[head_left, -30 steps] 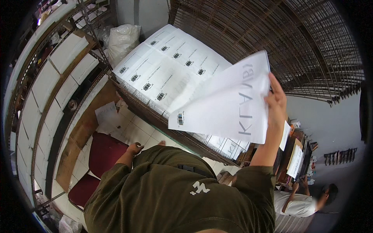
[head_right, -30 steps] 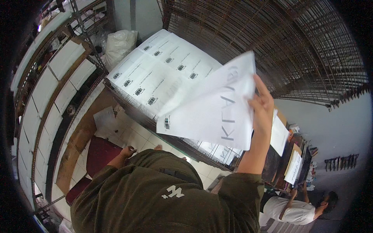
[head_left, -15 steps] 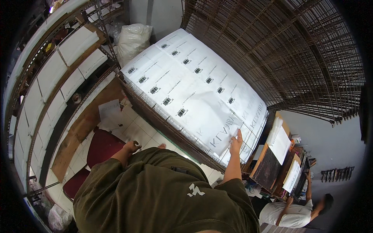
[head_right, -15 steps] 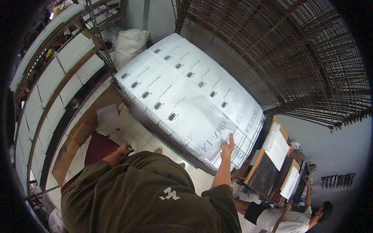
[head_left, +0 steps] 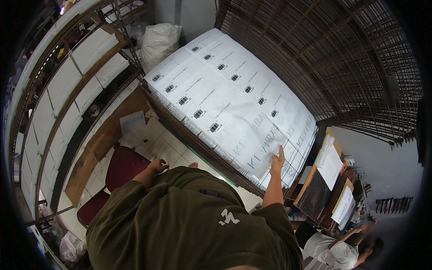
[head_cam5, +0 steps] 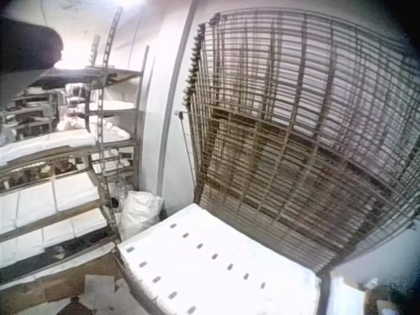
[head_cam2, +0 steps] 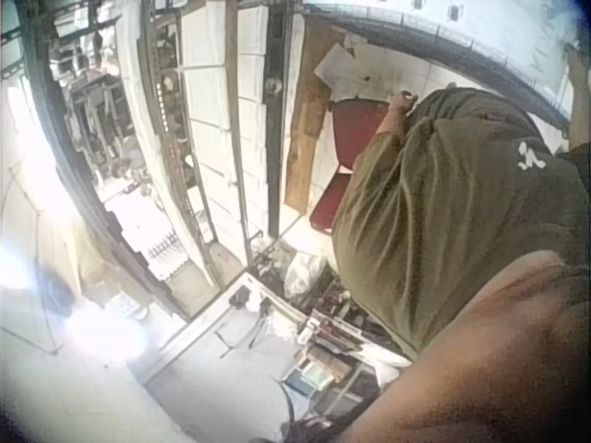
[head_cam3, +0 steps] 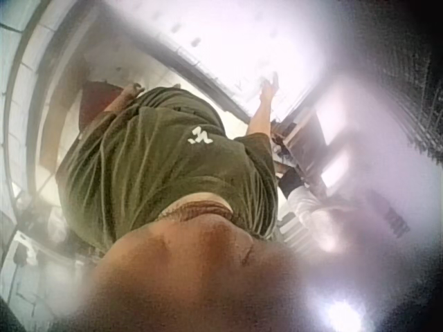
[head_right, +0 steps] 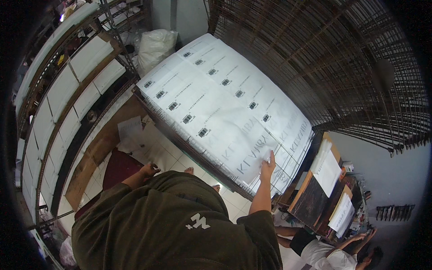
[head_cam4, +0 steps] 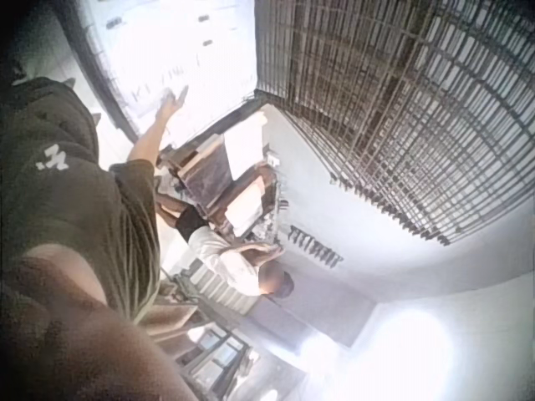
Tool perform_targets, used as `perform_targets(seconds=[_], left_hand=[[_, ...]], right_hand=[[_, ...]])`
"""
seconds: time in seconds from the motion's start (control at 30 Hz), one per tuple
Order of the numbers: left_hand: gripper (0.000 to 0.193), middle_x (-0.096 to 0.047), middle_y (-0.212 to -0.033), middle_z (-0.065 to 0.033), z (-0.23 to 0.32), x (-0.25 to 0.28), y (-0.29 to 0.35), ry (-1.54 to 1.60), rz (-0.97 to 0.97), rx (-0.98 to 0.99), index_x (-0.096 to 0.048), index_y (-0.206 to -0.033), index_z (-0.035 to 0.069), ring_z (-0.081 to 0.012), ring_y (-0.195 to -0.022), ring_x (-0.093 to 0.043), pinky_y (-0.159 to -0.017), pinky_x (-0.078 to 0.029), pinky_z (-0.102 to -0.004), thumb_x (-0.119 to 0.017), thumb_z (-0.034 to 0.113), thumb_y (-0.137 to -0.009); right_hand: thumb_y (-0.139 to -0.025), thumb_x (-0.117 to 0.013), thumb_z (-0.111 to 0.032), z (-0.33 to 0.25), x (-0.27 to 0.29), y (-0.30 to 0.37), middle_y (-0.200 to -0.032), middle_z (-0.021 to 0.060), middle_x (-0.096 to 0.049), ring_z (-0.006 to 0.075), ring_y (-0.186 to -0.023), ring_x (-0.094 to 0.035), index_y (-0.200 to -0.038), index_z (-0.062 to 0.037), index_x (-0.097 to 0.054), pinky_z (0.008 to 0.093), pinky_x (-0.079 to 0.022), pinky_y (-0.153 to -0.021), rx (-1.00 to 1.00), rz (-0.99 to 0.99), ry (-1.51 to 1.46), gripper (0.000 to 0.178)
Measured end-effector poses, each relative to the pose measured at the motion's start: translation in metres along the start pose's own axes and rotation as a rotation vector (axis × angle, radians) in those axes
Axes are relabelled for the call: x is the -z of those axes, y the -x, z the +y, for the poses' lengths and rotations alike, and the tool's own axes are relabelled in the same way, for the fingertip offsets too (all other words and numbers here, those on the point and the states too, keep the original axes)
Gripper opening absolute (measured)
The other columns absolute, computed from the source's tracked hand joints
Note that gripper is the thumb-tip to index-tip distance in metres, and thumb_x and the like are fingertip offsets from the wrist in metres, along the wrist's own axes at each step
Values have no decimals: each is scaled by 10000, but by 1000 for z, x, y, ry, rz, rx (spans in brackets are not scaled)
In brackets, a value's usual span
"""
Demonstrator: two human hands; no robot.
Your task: The person repeatedly picks up white papers from a table and places them onto a large stack on a metal rack. The person handles the papers one at a time, moving them from the table to the rack in a repetitive cycle.
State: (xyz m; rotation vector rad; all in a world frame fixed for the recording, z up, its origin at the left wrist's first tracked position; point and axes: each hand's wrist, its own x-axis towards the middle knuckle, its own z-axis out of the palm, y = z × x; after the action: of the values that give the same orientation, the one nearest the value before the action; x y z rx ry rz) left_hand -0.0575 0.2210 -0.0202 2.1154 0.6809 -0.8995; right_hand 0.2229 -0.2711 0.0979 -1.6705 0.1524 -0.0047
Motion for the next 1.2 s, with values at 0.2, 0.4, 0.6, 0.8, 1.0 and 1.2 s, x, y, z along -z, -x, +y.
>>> perform_targets(seconds=[0.2, 0.4, 0.6, 0.8, 1.0, 1.2], left_hand=[[561, -611, -1047, -165, 3, 2, -3, 18, 8, 17, -535, -1173, 77, -312, -1038, -545, -894, -418, -393, -557, 481, -784], [562, -617, -1022, -178, -2, 4, -18, -52, 30, -67, -568, -1124, 62, -321, -1012, -559, -872, -430, -401, -565, 499, -773], [558, -613, -1019, -178, -32, -23, -57, -47, -51, -76, -579, -1100, 58, -327, -990, -565, -850, -444, -403, -565, 507, -769], [481, -595, -1084, -157, -24, -30, -71, -288, -115, -367, -602, -1071, 91, -329, -1001, -566, -846, -445, -416, -549, 474, -786], [484, -599, -1076, -169, 43, -32, -76, -273, -151, -270, -590, -1090, 86, -342, -1013, -558, -858, -437, -418, -540, 468, -796], [479, -592, -1076, -201, 97, -47, -52, -391, -145, -212, -573, -1107, 75, -338, -1032, -552, -858, -436, -424, -550, 450, -810]], right_hand=[[-678, -413, 140, -22, -9, 13, -1356, 98, -376, 114, -818, -548, -1351, -63, -344, 212, -434, -648, -41, 1, 68, 707], [-715, -479, 99, 26, 10, 4, -1326, 92, -391, 165, -939, -523, -1313, -81, -400, 256, -427, -774, 42, 81, 122, 630], [-724, -549, 47, 44, 27, 15, -1228, 92, -464, 200, -1004, -510, -1256, -99, -465, 311, -442, -826, 194, 232, 434, 558], [-737, -577, -9, 17, 92, 62, -1054, 64, -572, 153, -816, -573, -1213, -94, -497, 282, -450, -665, -102, 524, 78, 490], [-825, -571, -131, 40, 216, 85, -1108, 83, -521, 226, -967, -557, -1304, -109, -328, 353, -473, -723, -168, 950, -595, 537], [-779, -672, -342, 50, 307, 61, -1430, 122, -171, 282, -1253, -330, -1380, -51, -147, 417, -414, -931, -54, 1061, -1061, 850]])
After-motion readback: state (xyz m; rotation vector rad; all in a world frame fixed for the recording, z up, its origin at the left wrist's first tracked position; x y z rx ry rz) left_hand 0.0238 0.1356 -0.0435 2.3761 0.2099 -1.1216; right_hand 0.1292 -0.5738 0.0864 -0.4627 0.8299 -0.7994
